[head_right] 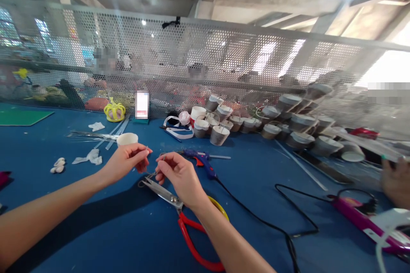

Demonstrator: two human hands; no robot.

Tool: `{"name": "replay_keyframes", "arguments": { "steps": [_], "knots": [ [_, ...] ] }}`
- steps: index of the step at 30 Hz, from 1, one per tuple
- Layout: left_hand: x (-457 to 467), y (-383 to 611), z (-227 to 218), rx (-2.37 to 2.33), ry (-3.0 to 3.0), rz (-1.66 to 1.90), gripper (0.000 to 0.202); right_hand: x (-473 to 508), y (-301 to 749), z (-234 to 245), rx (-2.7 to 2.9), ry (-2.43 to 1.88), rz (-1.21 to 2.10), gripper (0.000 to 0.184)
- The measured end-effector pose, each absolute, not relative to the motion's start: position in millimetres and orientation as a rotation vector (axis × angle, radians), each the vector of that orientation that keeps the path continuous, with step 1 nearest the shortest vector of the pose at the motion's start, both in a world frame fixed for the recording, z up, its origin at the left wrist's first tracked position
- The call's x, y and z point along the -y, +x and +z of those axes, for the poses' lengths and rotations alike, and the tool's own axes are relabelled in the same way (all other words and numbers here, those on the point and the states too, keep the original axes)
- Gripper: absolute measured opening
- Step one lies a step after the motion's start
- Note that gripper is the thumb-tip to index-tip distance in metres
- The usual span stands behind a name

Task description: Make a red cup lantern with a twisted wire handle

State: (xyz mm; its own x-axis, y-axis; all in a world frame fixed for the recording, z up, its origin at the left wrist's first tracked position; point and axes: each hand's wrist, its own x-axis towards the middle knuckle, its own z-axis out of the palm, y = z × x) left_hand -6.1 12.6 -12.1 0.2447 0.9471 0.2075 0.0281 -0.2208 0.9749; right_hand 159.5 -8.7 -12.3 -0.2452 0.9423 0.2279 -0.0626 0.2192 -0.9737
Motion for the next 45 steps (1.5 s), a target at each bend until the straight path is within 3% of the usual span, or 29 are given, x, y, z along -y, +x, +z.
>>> {"name": "replay_keyframes", "arguments": {
  "steps": [18,26,32,45],
  "knots": [
    [-7.3,-8.1,-13.6,-1.103,1.796,1.222,0.018,7.1,156.0,-17.8,1.542,-0.974,1.075,0.016],
    [-12.7,-1.1,-18.8,-1.015,1.517,1.162,0.032,-5.7,162.7,-14.3,1.265,-0.958,1.036,0.021],
    [-6.9,3.7,-21.0,-0.95,1.383,1.005,0.026,-8.4,162.3,-18.7,1.259,-0.947,1.142,0.021],
    [-7.1,4.1,-19.4,-0.893,1.409,1.036,0.024,-7.3,162.1,-18.7,1.274,-0.954,1.108,0.022]
  ]
}}
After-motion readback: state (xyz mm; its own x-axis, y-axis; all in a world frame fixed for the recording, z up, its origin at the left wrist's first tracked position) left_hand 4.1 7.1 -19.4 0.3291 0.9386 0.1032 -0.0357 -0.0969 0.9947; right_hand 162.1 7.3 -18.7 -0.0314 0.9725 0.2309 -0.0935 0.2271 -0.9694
